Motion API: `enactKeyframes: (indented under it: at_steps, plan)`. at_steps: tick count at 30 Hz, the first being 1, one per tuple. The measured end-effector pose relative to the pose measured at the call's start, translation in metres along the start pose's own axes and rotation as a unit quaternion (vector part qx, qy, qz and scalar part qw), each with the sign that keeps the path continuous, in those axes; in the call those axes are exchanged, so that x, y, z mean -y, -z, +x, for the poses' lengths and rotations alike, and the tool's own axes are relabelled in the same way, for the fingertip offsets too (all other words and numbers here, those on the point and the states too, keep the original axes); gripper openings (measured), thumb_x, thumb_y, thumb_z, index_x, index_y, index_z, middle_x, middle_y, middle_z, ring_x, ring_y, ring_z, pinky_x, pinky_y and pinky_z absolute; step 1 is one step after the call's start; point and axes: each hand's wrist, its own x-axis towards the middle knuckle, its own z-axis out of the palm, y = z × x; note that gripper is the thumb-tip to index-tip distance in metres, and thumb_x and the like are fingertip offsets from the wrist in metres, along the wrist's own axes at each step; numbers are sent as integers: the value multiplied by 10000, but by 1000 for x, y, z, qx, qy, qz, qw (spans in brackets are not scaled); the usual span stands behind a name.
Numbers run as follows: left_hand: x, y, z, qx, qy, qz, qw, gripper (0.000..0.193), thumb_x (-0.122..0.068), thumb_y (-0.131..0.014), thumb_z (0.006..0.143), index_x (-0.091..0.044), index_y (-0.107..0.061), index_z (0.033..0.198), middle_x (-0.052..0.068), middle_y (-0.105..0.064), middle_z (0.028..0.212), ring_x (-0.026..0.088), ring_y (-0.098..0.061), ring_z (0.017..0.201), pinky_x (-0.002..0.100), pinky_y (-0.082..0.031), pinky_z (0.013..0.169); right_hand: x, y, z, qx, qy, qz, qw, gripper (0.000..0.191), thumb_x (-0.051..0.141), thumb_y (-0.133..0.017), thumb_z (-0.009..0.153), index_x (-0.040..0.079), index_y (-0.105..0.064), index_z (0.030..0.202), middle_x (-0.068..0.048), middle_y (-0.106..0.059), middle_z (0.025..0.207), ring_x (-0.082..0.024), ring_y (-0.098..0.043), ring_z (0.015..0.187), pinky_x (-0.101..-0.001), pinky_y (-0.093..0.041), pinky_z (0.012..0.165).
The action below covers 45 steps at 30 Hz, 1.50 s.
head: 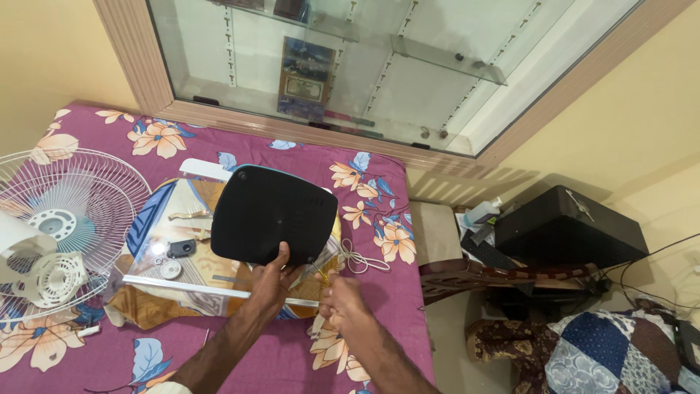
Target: The person assembles an electric fan by attaching the motor housing to the fan base and securing it with screws. They use a screwdriver to tighten multiple screws on the base and then attach the rear cover, continuing to fasten screws to complete the assembly.
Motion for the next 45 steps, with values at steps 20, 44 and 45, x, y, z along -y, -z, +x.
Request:
enactKeyframes:
  at_steps: [20, 44, 45]
  plan:
    - [-9, 9, 4, -23, 9, -14, 1000, 673, -372, -671, 898, -85, -418, 1451, 141, -523, 1403, 320, -596, 1239, 458, -543, 1043, -5, 12, -27, 82, 149, -68, 983, 393, 495, -495, 1062, 105, -504, 1017, 46, -429, 690, -63, -348, 485, -247, -314, 435]
    - [-94, 53, -44, -39, -165, 318, 933, 987, -640, -636, 823, -129, -287, 1591, 247, -452, 1501, 368, -499, 1382, 549, -464, 1085, 55, 15, 35, 178, 209, -34, 961, 240, 93, -677, 916, 63, -498, 1072, -112, -680, 1023, -271, -747, 902, -427, -670, 768]
    - [-102, 46, -45, -35, -153, 335, 929, 962, -635, -620, 836, -163, -267, 1597, 234, -447, 1506, 361, -488, 1383, 544, -461, 1083, 58, 18, 39, 179, 205, -42, 961, 237, 99, -672, 916, 66, -497, 1072, -114, -683, 1032, -267, -755, 909, -428, -668, 779]
